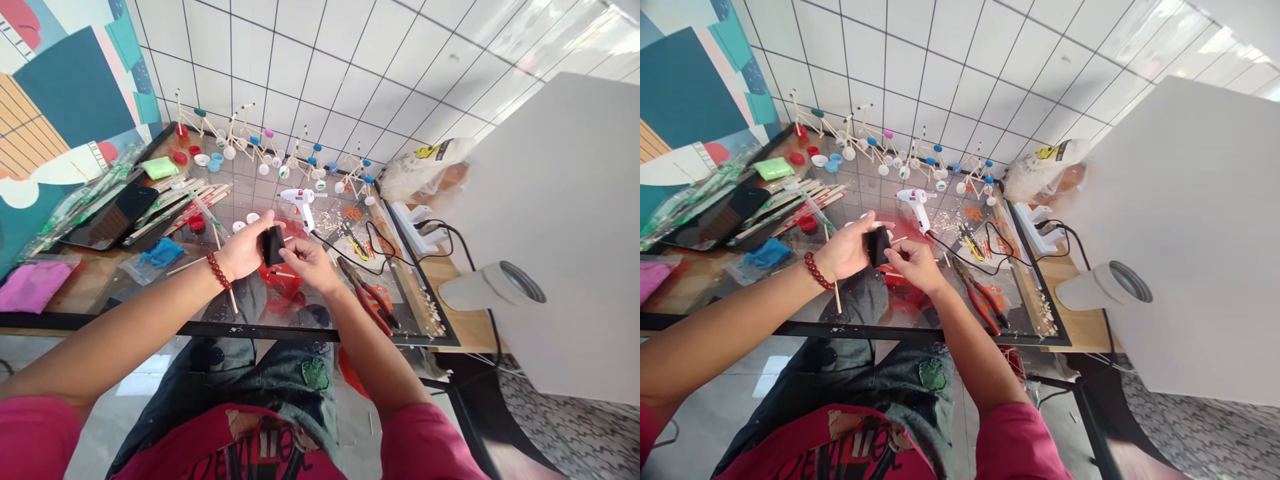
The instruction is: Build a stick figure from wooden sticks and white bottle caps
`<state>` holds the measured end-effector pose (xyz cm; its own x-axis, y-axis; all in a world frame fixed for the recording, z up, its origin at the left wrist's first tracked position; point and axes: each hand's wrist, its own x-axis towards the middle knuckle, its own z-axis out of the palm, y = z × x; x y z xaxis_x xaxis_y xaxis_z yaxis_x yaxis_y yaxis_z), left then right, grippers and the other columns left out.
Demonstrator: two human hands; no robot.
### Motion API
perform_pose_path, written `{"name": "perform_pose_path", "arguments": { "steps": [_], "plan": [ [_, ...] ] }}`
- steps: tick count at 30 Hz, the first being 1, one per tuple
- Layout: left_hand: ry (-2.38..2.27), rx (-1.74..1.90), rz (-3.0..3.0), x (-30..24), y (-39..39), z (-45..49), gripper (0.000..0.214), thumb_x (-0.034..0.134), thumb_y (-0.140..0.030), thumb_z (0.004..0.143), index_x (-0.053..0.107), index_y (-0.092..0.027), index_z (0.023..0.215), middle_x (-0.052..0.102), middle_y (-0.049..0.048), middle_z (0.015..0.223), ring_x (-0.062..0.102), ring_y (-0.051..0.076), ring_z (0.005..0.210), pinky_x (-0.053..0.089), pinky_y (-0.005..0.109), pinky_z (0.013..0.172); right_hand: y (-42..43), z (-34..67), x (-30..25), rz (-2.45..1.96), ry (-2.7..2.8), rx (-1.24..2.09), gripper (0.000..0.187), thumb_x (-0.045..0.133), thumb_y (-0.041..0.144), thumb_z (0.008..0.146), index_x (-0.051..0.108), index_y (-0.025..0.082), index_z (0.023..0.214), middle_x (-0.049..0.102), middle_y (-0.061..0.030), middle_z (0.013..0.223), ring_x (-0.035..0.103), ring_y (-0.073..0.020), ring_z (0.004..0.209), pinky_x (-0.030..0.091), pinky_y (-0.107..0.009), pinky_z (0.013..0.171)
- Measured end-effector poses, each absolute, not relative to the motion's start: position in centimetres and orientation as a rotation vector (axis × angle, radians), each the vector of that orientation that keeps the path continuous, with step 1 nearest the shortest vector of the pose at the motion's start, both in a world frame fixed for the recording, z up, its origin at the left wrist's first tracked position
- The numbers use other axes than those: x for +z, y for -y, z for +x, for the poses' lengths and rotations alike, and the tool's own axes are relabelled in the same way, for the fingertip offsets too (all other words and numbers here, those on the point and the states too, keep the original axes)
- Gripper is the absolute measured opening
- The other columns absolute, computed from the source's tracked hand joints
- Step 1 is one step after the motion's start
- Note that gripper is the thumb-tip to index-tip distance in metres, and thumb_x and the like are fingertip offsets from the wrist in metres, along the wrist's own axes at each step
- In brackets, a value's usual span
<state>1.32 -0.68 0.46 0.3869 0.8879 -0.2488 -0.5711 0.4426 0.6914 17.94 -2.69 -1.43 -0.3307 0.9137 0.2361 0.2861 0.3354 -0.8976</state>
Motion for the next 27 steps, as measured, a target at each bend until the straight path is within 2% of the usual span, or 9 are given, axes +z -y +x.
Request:
{"name": "perform_pose_path", "arguments": {
  "steps": [3,6,10,15,21,27],
  "plan": [
    [-0.69,0.92,0.599,0.3,0.7,1.2,0.018,0.085,-0.016,0.066,0.068,-0.012,0.072,0.066,0.0023,0.066,0.062,0.012,0.059,0.052,0.024,0.058,2.7,18.0,-1.5,-1.081,1.791,0.994,0.04,0.06,0.054,0.084,0.052,0.019,0.065,0.043,0.0051,0.06,0.034,-0.0085,0.056,0.031,-0.024,0.055],
    [-0.772,0.885,0.569,0.2,0.6,1.1,0.015,0.083,-0.012,0.066,0.068,-0.012,0.069,0.068,0.0042,0.066,0.064,0.014,0.056,0.053,0.026,0.056,2.5,18.3,-1.6,-1.084,1.735,1.009,0.041,0.062,0.056,0.083,0.055,0.019,0.066,0.049,0.0035,0.063,0.04,-0.0097,0.06,0.035,-0.025,0.059],
    [-0.803,1.002,0.537,0.2,0.4,1.0,0.015,0.083,-0.012,0.066,0.068,-0.011,0.069,0.07,0.0049,0.067,0.067,0.016,0.061,0.057,0.028,0.062,2.0,18.9,-2.1,-1.075,1.511,1.059,0.043,0.057,0.057,0.087,0.062,0.019,0.068,0.05,0.0024,0.061,0.044,-0.0111,0.06,0.038,-0.026,0.061],
    [-0.812,1.052,0.578,0.2,0.3,1.0,0.02,0.087,-0.014,0.06,0.069,-0.011,0.07,0.071,0.0052,0.068,0.068,0.016,0.062,0.058,0.029,0.063,1.8,19.1,-2.2,-1.055,1.451,1.091,0.045,0.058,0.06,0.087,0.069,0.02,0.073,0.051,0.0022,0.06,0.045,-0.0114,0.059,0.038,-0.027,0.061],
    [-0.856,1.04,0.627,0.2,0.7,1.3,0.031,0.093,-0.021,0.048,0.071,-0.013,0.068,0.07,0.0022,0.066,0.064,0.014,0.06,0.055,0.028,0.06,2.4,18.4,-1.9,-1.062,1.614,1.052,0.042,0.069,0.061,0.079,0.065,0.019,0.073,0.055,0.0018,0.066,0.044,-0.0111,0.062,0.036,-0.026,0.06],
    [-0.897,1.111,0.808,-0.6,0.8,1.5,0.035,0.095,-0.033,0.047,0.073,-0.014,0.067,0.067,0.0,0.064,0.057,0.011,0.057,0.048,0.024,0.056,2.7,18.1,-1.9,-1.124,1.813,0.854,0.037,0.057,0.053,0.088,0.057,0.019,0.072,0.05,0.0034,0.063,0.039,-0.0101,0.058,0.033,-0.025,0.057]
  ]
}}
